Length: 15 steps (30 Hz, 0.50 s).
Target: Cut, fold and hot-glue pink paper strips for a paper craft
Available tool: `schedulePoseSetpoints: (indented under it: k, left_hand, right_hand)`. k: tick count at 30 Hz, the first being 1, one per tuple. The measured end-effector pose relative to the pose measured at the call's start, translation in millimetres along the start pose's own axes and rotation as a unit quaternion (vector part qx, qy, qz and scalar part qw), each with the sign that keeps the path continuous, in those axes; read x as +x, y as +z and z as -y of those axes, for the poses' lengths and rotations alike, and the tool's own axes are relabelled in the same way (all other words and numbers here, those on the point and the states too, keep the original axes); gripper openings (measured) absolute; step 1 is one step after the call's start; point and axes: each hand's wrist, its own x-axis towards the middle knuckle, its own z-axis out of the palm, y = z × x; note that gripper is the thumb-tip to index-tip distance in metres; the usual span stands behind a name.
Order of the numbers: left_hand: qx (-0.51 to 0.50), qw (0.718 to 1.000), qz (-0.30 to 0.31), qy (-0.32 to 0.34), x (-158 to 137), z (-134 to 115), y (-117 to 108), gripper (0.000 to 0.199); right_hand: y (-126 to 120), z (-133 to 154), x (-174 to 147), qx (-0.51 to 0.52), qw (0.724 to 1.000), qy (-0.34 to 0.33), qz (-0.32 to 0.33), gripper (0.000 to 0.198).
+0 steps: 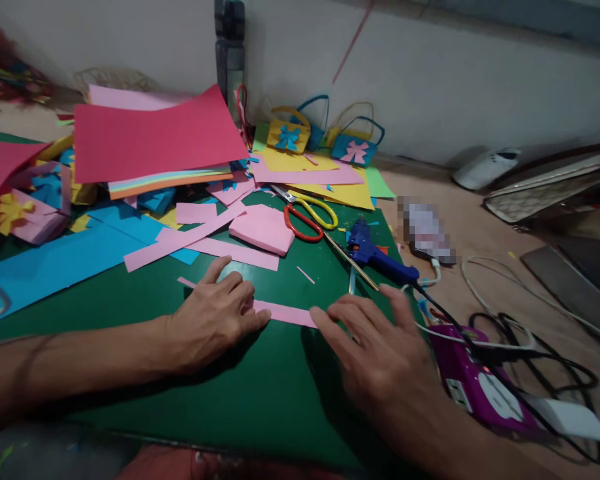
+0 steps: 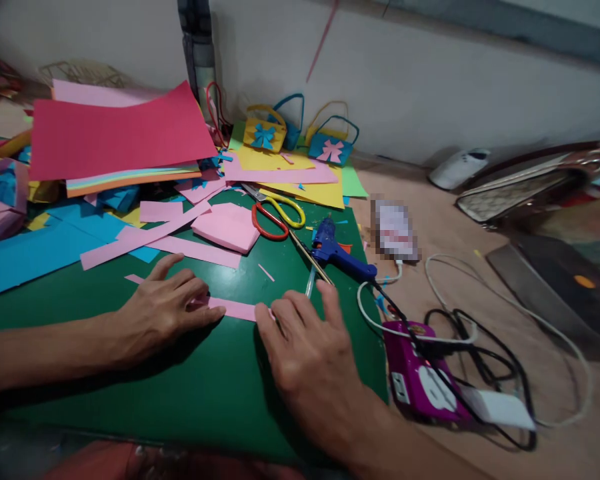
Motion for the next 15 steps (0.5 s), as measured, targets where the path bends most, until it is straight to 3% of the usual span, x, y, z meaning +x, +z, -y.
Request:
schedulePoseSetpoints:
  k: [4,7,15]
  left_hand:
    - [0.003,1.0,0.012,-0.017,-0.1,-1.9,-0.1,0.029]
    - [0.013,0.999,0.009,-0.031,0.2,-3.7,0.8,0.028]
    - [-0.008,0.998,0.006,-0.055,-2.9,-4.7,2.4,0.025]
  right_hand:
    - [17.6,7.1,22.8,0.132,0.986,0.082,0.068,0.024]
    - [28.9,9.2,33.0,0.175,0.971,0.127,0.1,0.017]
    - [40.9,21.6,49.9,0.168,0.973,0.111,0.109,0.011]
